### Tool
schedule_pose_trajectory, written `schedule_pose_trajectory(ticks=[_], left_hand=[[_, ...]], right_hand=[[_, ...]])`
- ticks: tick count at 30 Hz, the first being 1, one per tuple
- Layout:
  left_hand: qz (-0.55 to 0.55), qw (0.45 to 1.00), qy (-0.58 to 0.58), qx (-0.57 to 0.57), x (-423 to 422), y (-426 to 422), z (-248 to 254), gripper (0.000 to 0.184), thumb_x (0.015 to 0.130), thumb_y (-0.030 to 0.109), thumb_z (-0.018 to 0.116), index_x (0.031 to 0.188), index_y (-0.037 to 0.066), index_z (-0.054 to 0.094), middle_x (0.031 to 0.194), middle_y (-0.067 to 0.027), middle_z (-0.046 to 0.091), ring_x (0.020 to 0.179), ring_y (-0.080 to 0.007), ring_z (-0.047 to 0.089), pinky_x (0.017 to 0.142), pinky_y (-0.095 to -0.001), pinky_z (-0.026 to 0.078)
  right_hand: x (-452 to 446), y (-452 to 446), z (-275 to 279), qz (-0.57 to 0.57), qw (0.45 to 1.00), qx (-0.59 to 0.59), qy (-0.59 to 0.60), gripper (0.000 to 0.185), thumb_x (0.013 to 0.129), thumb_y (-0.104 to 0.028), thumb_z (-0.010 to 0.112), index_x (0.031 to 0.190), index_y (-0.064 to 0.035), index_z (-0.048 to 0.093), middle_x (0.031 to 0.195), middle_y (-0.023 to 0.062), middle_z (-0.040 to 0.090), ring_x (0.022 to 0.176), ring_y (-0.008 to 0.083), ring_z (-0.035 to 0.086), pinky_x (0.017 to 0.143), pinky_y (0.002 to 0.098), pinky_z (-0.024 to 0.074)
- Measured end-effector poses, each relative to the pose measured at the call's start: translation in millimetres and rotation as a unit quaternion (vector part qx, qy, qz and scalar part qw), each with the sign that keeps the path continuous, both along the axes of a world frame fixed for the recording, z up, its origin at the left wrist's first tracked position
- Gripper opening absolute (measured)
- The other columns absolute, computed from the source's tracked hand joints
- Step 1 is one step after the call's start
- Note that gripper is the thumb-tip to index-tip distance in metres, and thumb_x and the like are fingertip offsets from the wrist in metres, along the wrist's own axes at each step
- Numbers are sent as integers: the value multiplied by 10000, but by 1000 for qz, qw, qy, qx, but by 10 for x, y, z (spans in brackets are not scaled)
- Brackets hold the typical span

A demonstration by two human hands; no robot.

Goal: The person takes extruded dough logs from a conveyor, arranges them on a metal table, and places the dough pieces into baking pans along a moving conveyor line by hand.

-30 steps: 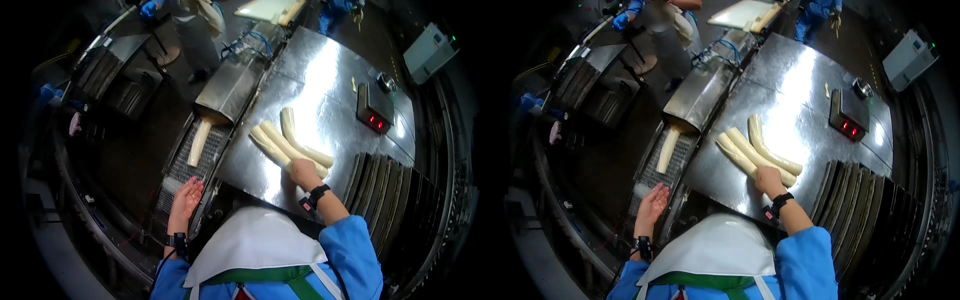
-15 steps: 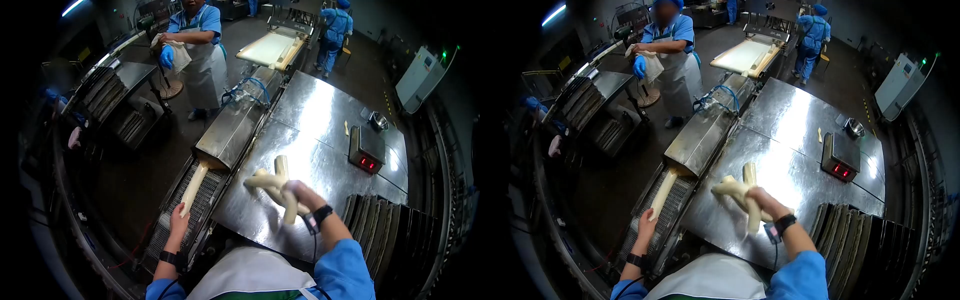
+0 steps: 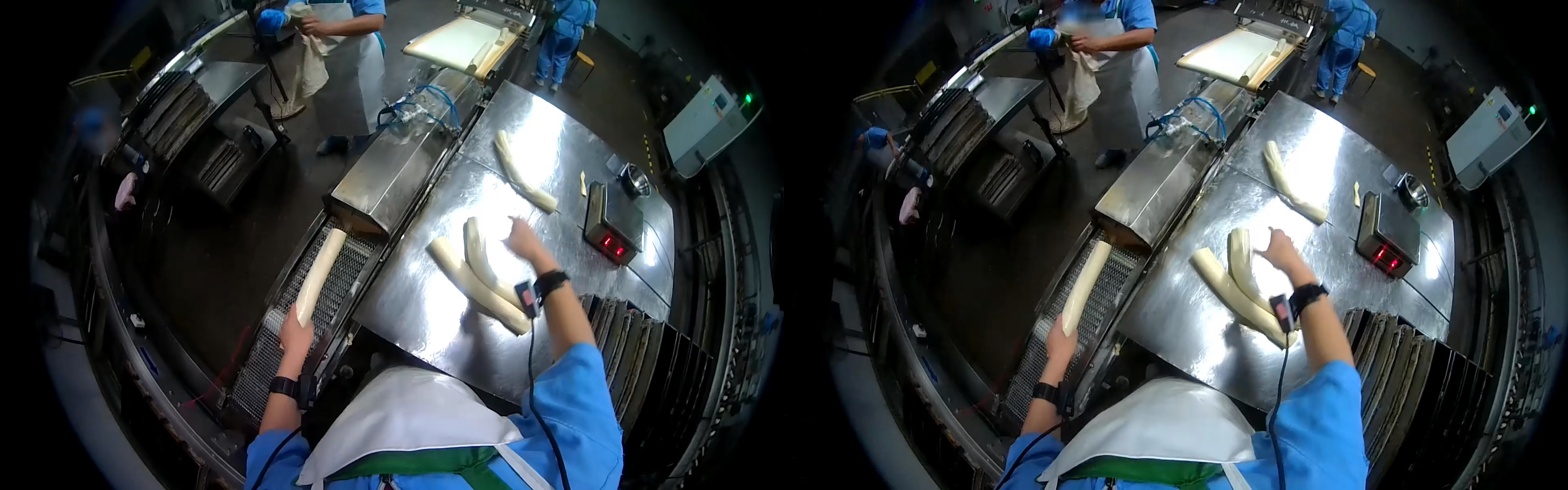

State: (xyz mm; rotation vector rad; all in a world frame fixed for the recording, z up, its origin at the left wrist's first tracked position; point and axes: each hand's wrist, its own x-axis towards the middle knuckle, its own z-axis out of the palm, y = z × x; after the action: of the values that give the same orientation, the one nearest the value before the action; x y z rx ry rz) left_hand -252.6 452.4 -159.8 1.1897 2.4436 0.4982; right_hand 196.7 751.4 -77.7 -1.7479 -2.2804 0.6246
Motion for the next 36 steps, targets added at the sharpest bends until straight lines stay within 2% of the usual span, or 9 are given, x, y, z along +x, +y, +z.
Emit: schedule_pose_trajectory(ticks=[2, 7, 12, 18, 20, 27, 29, 32, 36], left_hand=[[-2, 1000, 3, 28, 73, -30, -2, 591, 712, 133, 629, 1265, 15, 456, 1129, -239, 561, 995, -399, 559, 867, -445, 442], [-36, 996, -24, 80, 170, -176, 142, 628, 671, 70, 666, 1263, 26, 463, 1153, -223, 551, 1048, -375, 533, 903, -421, 424], [-28, 998, 1, 48, 87, -570, 100, 628, 648, 114, 726, 1224, 32, 491, 1122, -185, 534, 1031, -361, 519, 904, -408, 420], [68, 992, -88, 55, -2, -784, 199, 490, 714, 201, 690, 1132, -6, 543, 956, -180, 608, 815, -321, 589, 762, -372, 472], [158, 885, -429, 85, 90, -667, 331, 401, 770, 209, 652, 1074, -33, 553, 829, -86, 618, 684, -180, 583, 641, -300, 476], [-139, 742, -654, -42, 964, 156, 1559, 330, 789, 150, 652, 1017, -43, 513, 786, -85, 600, 614, -130, 595, 559, -242, 502], [-183, 712, -676, -50, 1024, 273, 1631, 361, 821, 200, 618, 1047, -59, 511, 799, -107, 610, 613, -145, 603, 563, -248, 508], [-149, 506, -848, 46, 1041, 471, 1572, 704, 944, 534, 286, 1241, -90, 420, 1021, -228, 603, 797, -235, 643, 678, -293, 541], [-19, 670, -732, 117, 976, 676, 1263, 570, 973, 433, 336, 1322, -15, 383, 1143, -203, 572, 1003, -259, 590, 848, -316, 495]], right_hand=[[-92, -371, -371, 69, 971, -223, -59, 868, 589, -408, 801, 1268, -6, 438, 1140, 231, 538, 1092, 345, 524, 928, 438, 415], [-260, -1429, -518, 3, 991, 4, -131, 1022, 618, -377, 764, 1416, -73, 203, 1272, 167, 445, 1159, 346, 436, 953, 496, 351], [-37, -1542, -218, 86, 976, -42, -193, 954, 654, -375, 740, 1411, -77, 241, 1215, 145, 492, 1100, 338, 481, 940, 485, 363], [-58, -1545, -425, -91, 984, -16, -152, 746, 699, -349, 719, 1275, -16, 381, 1132, 208, 513, 1048, 371, 501, 864, 483, 414], [-217, -1625, -367, 10, 991, 106, -77, 626, 675, -240, 702, 1206, -29, 444, 1099, 209, 513, 1035, 382, 493, 860, 491, 408], [-1414, -1962, 196, 289, 916, -43, 275, 796, 675, -193, 763, 1353, -98, 359, 1335, 222, 366, 1224, 406, 357, 1037, 428, 311], [-1427, -1928, 141, 235, 911, -58, 333, 603, 678, -153, 746, 1209, -68, 474, 1186, 186, 494, 1087, 310, 483, 923, 373, 398], [-1148, -1805, -52, 114, 938, -153, 290, 331, 689, -143, 706, 963, -31, 556, 856, 102, 608, 781, 187, 589, 714, 299, 465], [-505, -1718, -109, 60, 996, -26, 54, 334, 657, -254, 692, 859, -24, 558, 878, 187, 545, 872, 364, 537, 745, 437, 448]])
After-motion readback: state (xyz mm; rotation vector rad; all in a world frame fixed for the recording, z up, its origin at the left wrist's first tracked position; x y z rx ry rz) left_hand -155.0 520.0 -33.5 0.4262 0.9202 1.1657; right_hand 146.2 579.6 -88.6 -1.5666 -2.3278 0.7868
